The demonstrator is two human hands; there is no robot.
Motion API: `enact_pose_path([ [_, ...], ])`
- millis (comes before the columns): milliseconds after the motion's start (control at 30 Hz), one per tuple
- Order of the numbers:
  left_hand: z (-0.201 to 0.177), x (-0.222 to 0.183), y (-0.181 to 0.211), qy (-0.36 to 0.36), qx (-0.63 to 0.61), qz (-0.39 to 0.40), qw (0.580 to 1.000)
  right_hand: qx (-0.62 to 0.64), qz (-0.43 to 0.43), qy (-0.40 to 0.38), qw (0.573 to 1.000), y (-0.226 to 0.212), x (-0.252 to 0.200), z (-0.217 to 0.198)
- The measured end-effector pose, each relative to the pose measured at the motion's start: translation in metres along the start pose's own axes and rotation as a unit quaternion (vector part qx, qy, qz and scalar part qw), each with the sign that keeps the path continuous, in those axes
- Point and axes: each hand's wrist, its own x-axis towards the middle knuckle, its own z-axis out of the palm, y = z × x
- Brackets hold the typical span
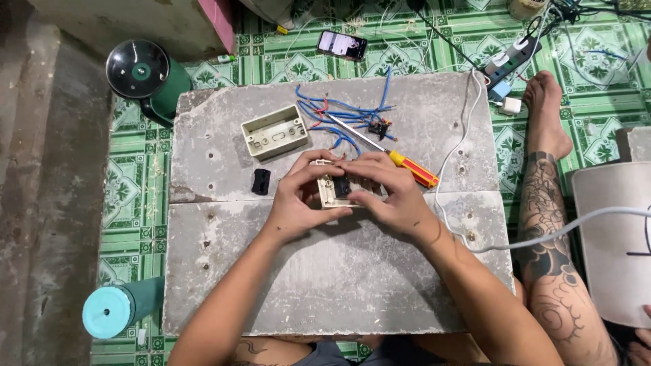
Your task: Connecting wires to electrical switches and mounting them onto a faceplate using a screwdriver.
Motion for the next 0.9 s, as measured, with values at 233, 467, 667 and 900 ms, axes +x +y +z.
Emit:
enact_pose_path([
  [233, 0.003, -0.005, 0.004, -0.002, 0.007, -0.039, 0.999, -0.015, 0.05, -0.01, 0.999, 0.011, -0.008, -0.001],
  [467, 0.005, -0.012, 0.006, 0.017, 0.12, -0.041, 0.992, -0.033, 0.041, -0.033, 0.998, 0.011, -0.006, -0.001],
  [667, 0.008, -0.041, 0.016, 0.042, 0.114, -0.102, 0.987, 0.027, 0.052, -0.074, 0.996, -0.003, -0.004, 0.007],
  [900, 0.001, -0.075, 0.012, 0.079, 0.061, -0.178, 0.979, 0.047, 0.095, -0.127, 0.986, 0.0, -0.015, 0.026],
])
